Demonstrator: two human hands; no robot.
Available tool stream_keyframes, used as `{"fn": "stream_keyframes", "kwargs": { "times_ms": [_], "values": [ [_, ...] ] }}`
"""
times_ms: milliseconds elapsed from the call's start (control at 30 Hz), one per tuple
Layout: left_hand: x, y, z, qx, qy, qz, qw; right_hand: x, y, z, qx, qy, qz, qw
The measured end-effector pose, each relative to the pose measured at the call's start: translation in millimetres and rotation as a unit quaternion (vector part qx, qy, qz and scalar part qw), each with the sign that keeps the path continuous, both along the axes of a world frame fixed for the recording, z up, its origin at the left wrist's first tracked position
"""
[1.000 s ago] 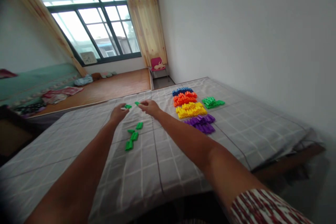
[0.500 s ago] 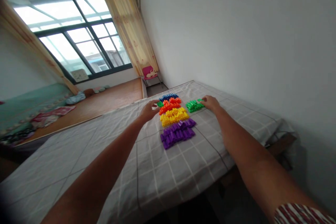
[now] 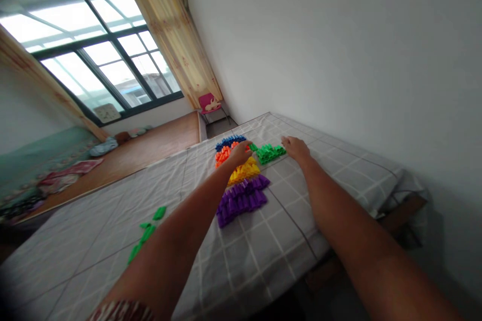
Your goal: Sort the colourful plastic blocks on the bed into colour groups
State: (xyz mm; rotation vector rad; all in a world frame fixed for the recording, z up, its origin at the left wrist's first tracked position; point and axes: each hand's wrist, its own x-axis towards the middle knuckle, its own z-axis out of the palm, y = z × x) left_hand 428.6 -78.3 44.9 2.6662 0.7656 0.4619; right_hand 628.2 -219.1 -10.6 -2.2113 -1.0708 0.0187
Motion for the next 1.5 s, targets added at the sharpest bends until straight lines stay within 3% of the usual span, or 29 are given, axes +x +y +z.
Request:
{"fn": "stream_keyframes", "kwargs": {
  "times_ms": [167, 267, 400, 500, 667, 867, 1233, 1367, 1500],
  "values": [
    [18.1, 12.0, -10.2, -0.054, -0.015, 0.011, 0.998, -2.1, 3.8, -1.8, -0.035, -0.036, -0.016, 0.999],
    [30.6, 10.6, -7.9, -0.072, -0.044, -0.026, 0.996, -1.2, 4.5, -2.3, -0.063, -0.053, -0.018, 0.996],
    [45.2, -2.9, -1.5, -0.048, -0.041, -0.102, 0.993, -0.5, 1.7, -2.3, -0.031, -0.03, 0.03, 0.999],
    [49.1, -14.6, 0.8, -0.002, -0.011, -0.12, 0.993, -1.4, -0.3, -1.1, -0.013, -0.006, 0.045, 0.999],
    [47.7, -27.6, -1.2, 0.048, 0.035, -0.094, 0.994, -2.8, 5.9, 0.2, 0.032, 0.008, 0.066, 0.997],
    [45.8, -42.2, -4.6, 0.09, 0.083, -0.047, 0.991, 0.7, 14.8, -6.1, 0.019, 0.003, 0.113, 0.993],
    [45.5, -53.6, -7.6, 0.114, 0.109, -0.019, 0.987, 5.8, 10.0, -4.8, 0.011, -0.008, 0.071, 0.997],
    [42.9, -49.8, 2.0, 0.103, 0.089, -0.032, 0.99, 4.5, 10.1, -2.3, -0.005, -0.019, 0.026, 0.999],
    [24.5, -36.4, 27.5, 0.087, 0.035, -0.046, 0.995, 6.5, 7.4, -3.1, 0.009, -0.005, -0.009, 1.0]
  ]
}}
